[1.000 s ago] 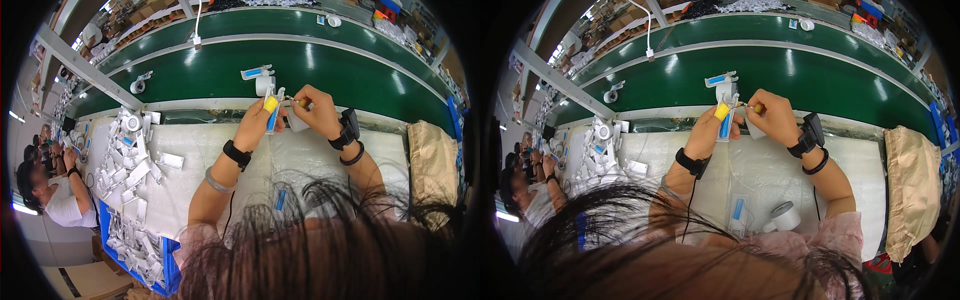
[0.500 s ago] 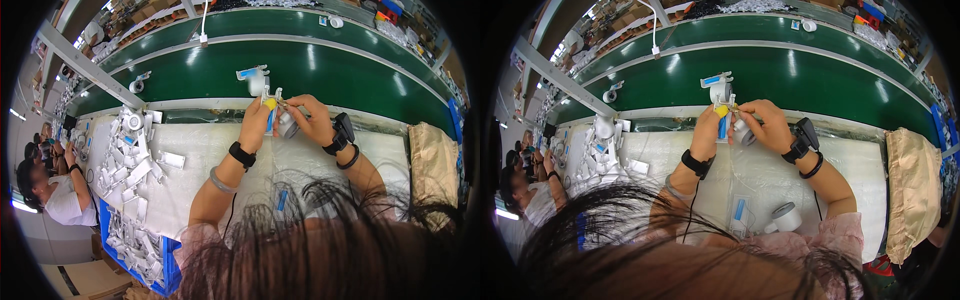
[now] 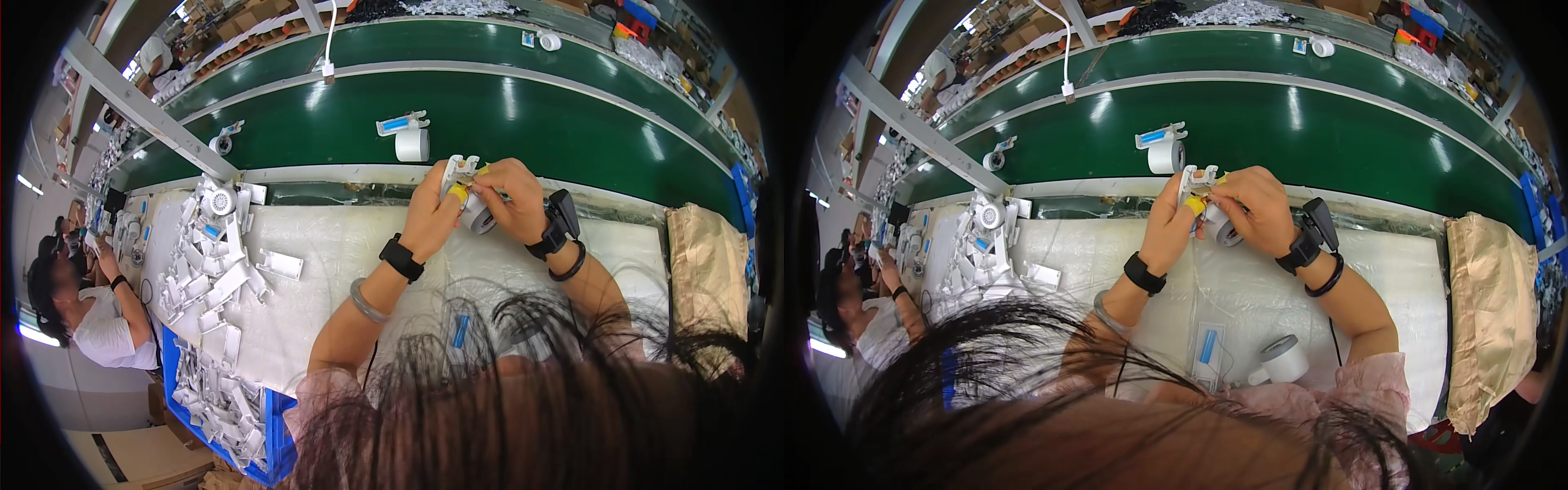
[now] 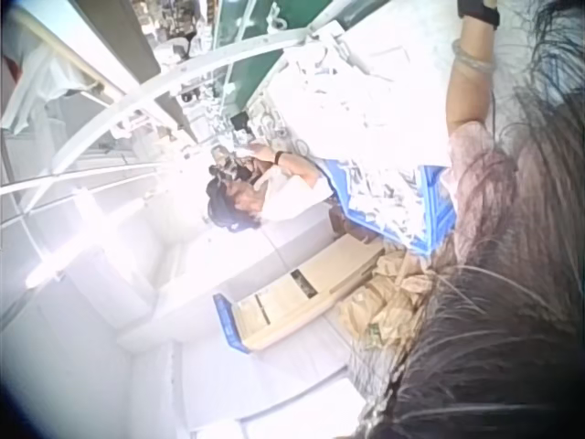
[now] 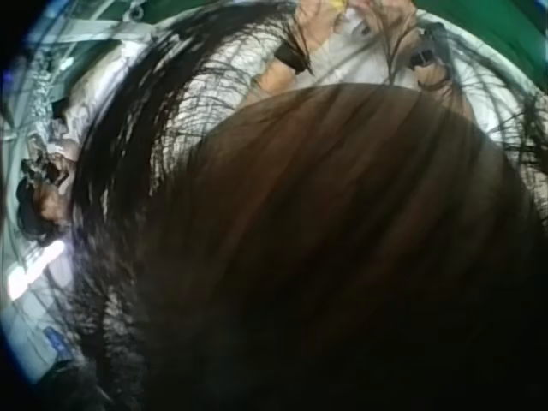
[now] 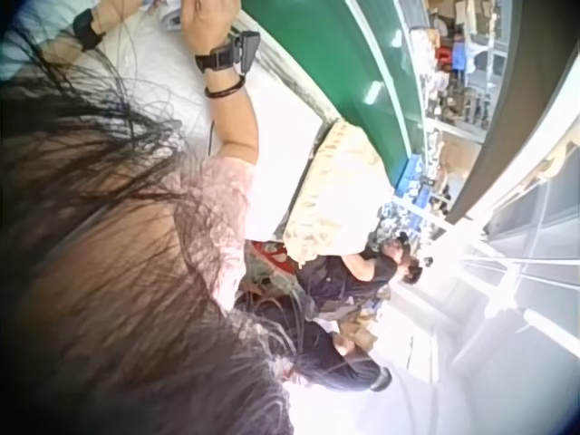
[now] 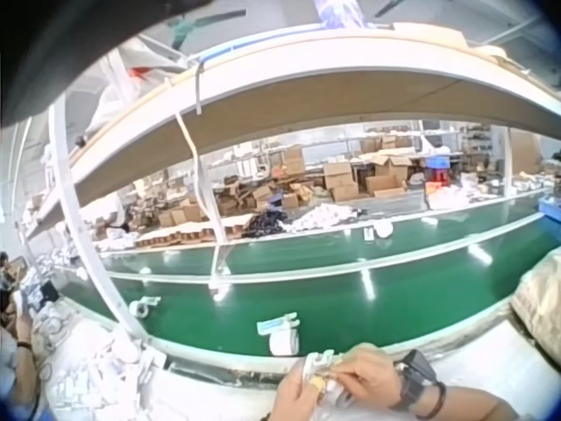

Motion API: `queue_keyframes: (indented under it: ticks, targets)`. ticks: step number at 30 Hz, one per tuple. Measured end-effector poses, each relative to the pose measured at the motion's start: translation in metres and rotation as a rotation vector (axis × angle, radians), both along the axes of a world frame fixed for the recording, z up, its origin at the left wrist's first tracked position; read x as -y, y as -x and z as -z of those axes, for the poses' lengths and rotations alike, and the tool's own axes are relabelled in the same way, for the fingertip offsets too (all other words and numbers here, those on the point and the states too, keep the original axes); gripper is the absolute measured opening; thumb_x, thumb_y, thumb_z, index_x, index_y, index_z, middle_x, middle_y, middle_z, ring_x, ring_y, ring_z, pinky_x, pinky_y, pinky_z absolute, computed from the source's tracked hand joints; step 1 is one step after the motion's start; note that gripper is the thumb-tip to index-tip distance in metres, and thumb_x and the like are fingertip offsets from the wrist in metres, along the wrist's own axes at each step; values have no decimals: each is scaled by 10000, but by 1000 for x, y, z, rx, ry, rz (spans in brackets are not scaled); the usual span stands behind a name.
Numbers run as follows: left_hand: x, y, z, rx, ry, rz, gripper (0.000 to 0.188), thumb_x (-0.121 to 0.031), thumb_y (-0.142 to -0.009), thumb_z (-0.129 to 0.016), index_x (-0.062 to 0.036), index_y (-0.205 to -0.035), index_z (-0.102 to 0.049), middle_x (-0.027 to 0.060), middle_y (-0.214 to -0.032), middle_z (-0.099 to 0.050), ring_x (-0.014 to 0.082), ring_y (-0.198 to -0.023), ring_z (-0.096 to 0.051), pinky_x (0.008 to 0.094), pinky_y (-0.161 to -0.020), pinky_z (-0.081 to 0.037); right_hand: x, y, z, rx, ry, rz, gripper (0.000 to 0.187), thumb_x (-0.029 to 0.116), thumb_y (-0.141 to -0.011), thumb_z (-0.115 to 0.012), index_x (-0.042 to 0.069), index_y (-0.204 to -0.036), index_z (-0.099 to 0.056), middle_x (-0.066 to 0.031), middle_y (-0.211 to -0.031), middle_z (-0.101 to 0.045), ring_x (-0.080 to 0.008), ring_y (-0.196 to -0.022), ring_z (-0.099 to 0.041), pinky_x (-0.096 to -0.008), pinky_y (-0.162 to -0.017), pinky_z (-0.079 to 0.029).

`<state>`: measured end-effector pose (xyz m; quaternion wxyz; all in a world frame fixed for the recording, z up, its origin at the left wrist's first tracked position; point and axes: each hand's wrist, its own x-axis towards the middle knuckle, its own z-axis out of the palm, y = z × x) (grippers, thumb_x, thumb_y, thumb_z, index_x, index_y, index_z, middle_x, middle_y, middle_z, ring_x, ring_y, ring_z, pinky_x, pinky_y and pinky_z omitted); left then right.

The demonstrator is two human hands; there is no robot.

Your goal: The worker is assembling small plastic electronic components on a production line, applying stickers and parts.

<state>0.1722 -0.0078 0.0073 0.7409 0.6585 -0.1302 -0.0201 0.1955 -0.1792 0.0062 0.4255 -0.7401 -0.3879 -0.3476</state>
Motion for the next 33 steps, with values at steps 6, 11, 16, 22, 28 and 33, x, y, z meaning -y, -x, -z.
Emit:
queue_keyframes:
  ticks: [6, 11, 16, 22, 28, 33]
  targets:
    - [0, -1, 1, 37, -21, 25, 361, -28, -833, -417, -39, -1183, -504, 12, -820, -545, 54, -636, -500, 208, -499, -444, 1, -2, -2, 34, 17, 26, 210, -10, -718, -728, 62, -905, -663, -94, -831, -640, -276, -774, -609, -347, -691, -473]
    - [2, 1, -1, 49, -37, 30, 329, -31, -871, -377, -49, -1182, -485, 17, -817, -535, 61, -639, -497, 213, -539, -458, 2, -3, 0, 64, 46, 28, 231, -29, -693, -720, 58, -899, -660, -90, -829, -635, -275, -768, -604, -353, -688, -473]
    - [1, 0, 4, 61, -15, 58, 329, -30, -869, -401, -36, -1188, -482, 17, -811, -531, 61, -627, -491, 215, -524, -441, 2, -4, 0, 151, 90, 10, 250, -72, -687, -711, 42, -897, -639, -96, -829, -618, -279, -761, -591, -358, -663, -474]
    - [3, 1, 3, 102, -18, 42, 325, -35, -875, -427, -21, -1194, -485, 29, -814, -536, 66, -609, -491, 221, -503, -429, 2, -4, 0, 155, 79, 6, 258, -84, -680, -708, 38, -894, -634, -98, -822, -609, -282, -757, -586, -359, -658, -473]
    - [1, 1, 3, 92, -57, 22, 337, -36, -869, -424, -19, -1200, -486, 33, -828, -547, 71, -612, -499, 224, -498, -433, 2, -4, -1, 159, 87, 9, 264, -88, -675, -708, 35, -896, -634, -102, -831, -606, -279, -753, -584, -356, -657, -473]
    - [2, 2, 1, 93, -9, 28, 342, -33, -865, -419, -20, -1199, -489, 37, -840, -554, 70, -622, -505, 223, -497, -435, 4, -4, 1, 113, 82, -19, 269, -88, -683, -698, 39, -913, -639, -95, -850, -608, -271, -775, -583, -346, -673, -472]
